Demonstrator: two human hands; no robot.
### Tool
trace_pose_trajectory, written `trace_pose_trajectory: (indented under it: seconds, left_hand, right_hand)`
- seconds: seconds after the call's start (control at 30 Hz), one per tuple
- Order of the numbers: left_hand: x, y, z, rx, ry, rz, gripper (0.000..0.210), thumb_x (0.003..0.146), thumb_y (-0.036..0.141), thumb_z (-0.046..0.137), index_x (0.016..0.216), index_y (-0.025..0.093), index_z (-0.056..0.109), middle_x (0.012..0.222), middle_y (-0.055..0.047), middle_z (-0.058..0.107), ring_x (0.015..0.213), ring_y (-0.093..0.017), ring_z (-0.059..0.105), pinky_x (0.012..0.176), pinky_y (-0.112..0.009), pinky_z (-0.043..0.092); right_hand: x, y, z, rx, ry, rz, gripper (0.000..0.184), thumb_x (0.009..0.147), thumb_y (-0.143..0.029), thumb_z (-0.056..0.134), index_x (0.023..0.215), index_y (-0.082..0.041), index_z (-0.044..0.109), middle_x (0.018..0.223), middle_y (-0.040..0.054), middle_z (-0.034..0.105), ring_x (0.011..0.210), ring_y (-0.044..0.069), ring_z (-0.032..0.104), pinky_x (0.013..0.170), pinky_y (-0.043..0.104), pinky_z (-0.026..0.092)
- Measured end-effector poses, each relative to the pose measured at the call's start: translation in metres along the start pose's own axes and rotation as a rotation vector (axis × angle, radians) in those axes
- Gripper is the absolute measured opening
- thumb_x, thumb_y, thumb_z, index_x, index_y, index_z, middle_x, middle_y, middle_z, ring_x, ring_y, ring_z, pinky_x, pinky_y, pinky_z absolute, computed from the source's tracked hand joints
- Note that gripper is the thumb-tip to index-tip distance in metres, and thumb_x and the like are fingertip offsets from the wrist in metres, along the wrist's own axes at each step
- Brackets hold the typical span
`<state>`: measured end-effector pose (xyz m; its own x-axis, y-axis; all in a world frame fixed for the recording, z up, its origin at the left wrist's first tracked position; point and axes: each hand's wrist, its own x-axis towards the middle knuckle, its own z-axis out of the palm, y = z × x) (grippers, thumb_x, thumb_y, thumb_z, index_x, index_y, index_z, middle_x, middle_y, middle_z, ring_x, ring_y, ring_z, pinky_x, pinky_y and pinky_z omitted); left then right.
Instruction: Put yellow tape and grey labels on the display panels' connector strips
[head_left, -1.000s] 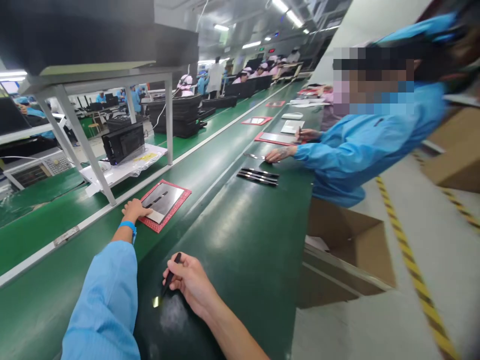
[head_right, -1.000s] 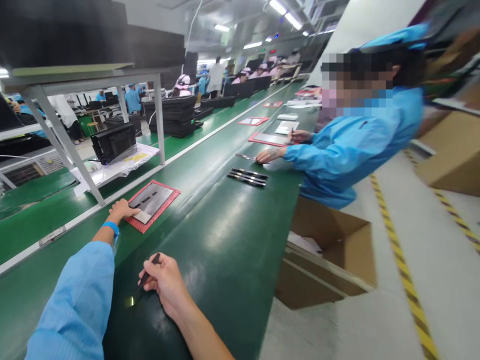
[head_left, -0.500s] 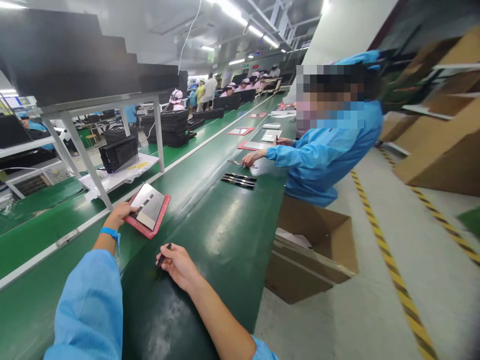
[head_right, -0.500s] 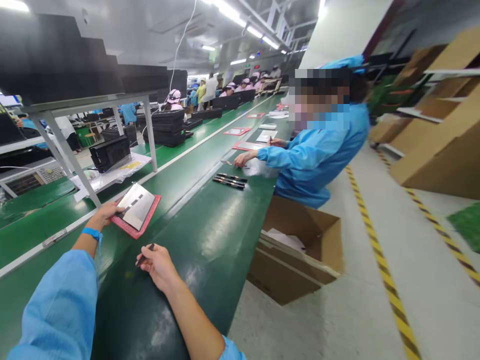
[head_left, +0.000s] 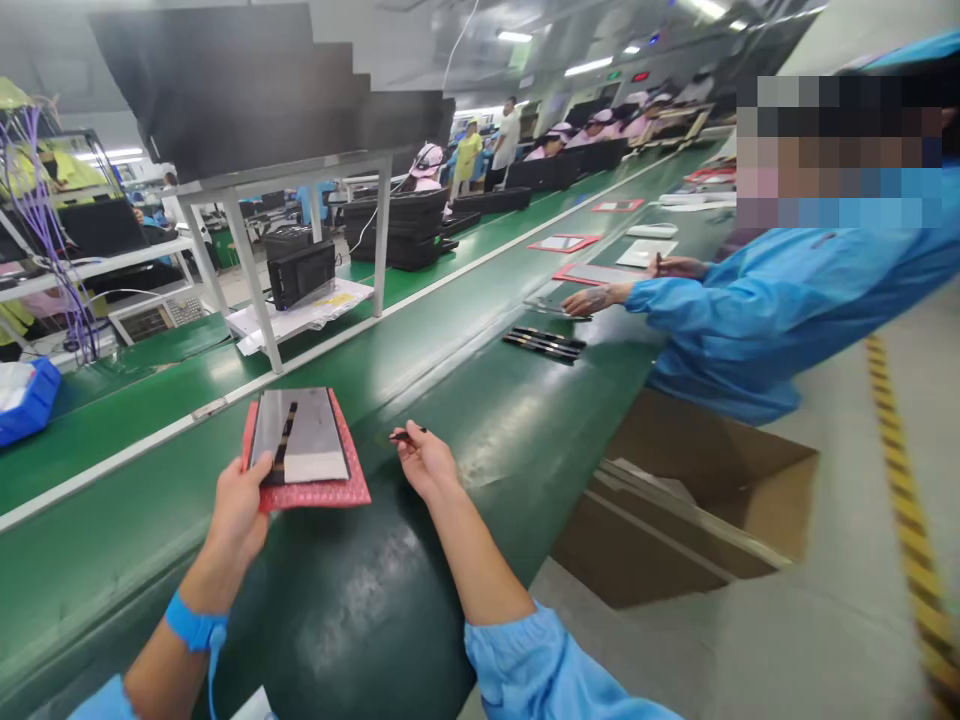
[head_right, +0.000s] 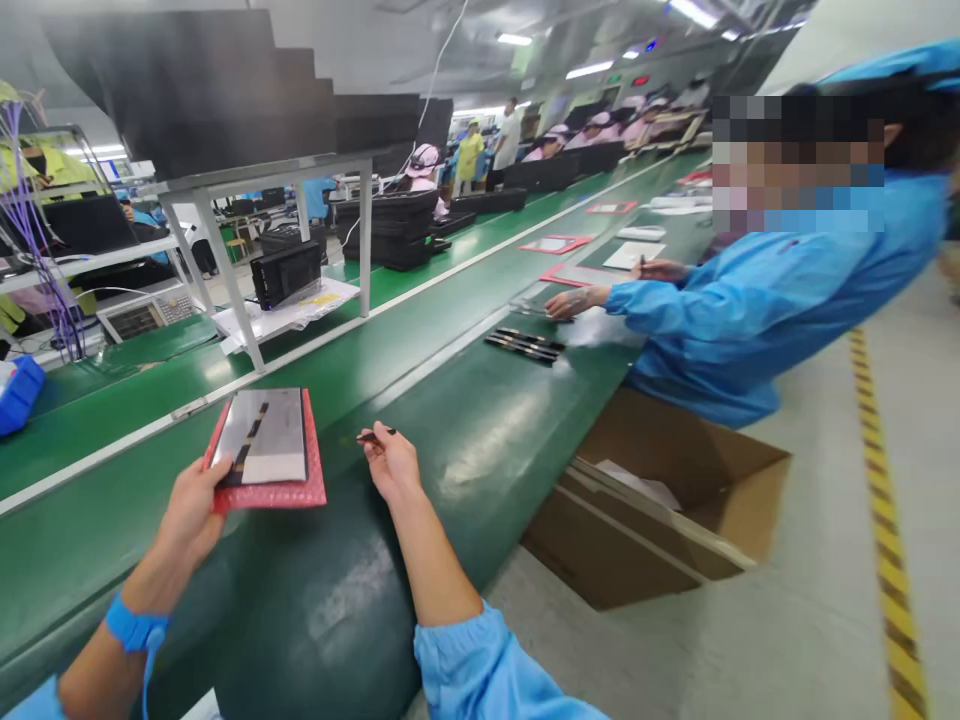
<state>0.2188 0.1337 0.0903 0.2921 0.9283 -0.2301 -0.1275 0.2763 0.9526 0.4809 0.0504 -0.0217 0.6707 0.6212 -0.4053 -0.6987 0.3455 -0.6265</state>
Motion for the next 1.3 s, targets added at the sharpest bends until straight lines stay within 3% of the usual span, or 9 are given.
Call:
trace_pose_trajectory:
  seconds: [0.17,0.33,0.5,0.7,0.83,1.0,1.17,1.3]
  left_hand:
    - [-0.096,-0.054,-0.04,-0.02,0.043,-0.049,0.06,0.06,0.051,0.098,0.106,0.021,0.072,0.104,-0.008,0.08,0.094,-0.028,0.078,0.078,-0.035,0.064]
    - [-0.14,-0.099,-0.045,0.047,0.065,-0.05,0.06,0.062,0.068,0.089,0.099,0.027,0.068,0.102,-0.006,0.079,0.098,-0.028,0.077,0.088,-0.038,0.063]
    - [-0.149,-0.116,-0.052,0.25,-0.016,-0.083,0.053,0.075,0.069,0.08,0.096,0.023,0.068,0.093,-0.006,0.077,0.1,-0.028,0.075,0.088,-0.038,0.062]
    - [-0.152,-0.112,-0.067,0.614,-0.225,-0.3,0.034,0.098,0.048,0.072,0.086,0.016,0.065,0.07,0.002,0.066,0.065,-0.016,0.069,0.064,-0.029,0.058]
    - [-0.152,-0.112,-0.065,0.889,-0.272,-0.337,0.034,0.106,0.046,0.066,0.09,0.015,0.066,0.069,0.005,0.063,0.057,-0.01,0.061,0.061,-0.026,0.056]
    - [-0.154,-0.107,-0.062,1.134,-0.337,-0.249,0.039,0.105,0.048,0.066,0.084,0.016,0.067,0.072,0.003,0.066,0.068,-0.013,0.066,0.074,-0.031,0.059]
    - [-0.164,-0.101,-0.058,1.36,-0.289,-0.117,0.025,0.106,0.03,0.062,0.086,0.016,0.068,0.087,-0.002,0.073,0.091,-0.019,0.071,0.09,-0.038,0.055]
    - [-0.172,-0.099,-0.052,1.481,-0.259,-0.075,0.023,0.103,0.02,0.052,0.095,0.018,0.072,0.102,-0.014,0.078,0.109,-0.032,0.073,0.085,-0.038,0.048]
  right_hand:
    - [-0.008,0.009,0.004,-0.03,0.016,-0.012,0.036,0.105,-0.039,0.071,0.133,-0.017,0.065,0.131,0.0107,0.067,0.11,0.024,0.07,0.093,0.043,0.064]
    - [-0.019,0.023,0.008,-0.067,-0.013,-0.014,0.036,0.105,-0.039,0.071,0.133,-0.016,0.065,0.131,0.0107,0.067,0.11,0.024,0.07,0.093,0.043,0.064]
    - [-0.027,0.032,0.006,-0.115,-0.02,-0.012,0.036,0.105,-0.039,0.071,0.133,-0.016,0.065,0.13,0.0106,0.067,0.109,0.024,0.07,0.092,0.043,0.064]
    - [-0.033,0.034,-0.006,-0.152,0.007,-0.007,0.036,0.105,-0.039,0.071,0.132,-0.016,0.065,0.128,0.0103,0.067,0.107,0.023,0.07,0.09,0.042,0.064]
    - [-0.034,0.035,-0.011,-0.155,0.002,-0.012,0.036,0.105,-0.039,0.071,0.132,-0.016,0.065,0.127,0.0101,0.067,0.106,0.023,0.07,0.09,0.041,0.064]
    - [-0.034,0.036,-0.013,-0.154,-0.01,-0.016,0.033,0.105,-0.038,0.071,0.129,-0.016,0.066,0.122,0.0089,0.069,0.1,0.02,0.071,0.084,0.038,0.065]
    - [-0.034,0.037,-0.013,-0.156,-0.019,-0.014,0.031,0.105,-0.038,0.07,0.126,-0.015,0.066,0.116,0.0076,0.069,0.093,0.018,0.07,0.079,0.034,0.064]
    - [-0.035,0.038,-0.013,-0.159,-0.023,-0.01,0.033,0.105,-0.038,0.071,0.128,-0.015,0.066,0.121,0.0087,0.069,0.099,0.02,0.071,0.083,0.037,0.065]
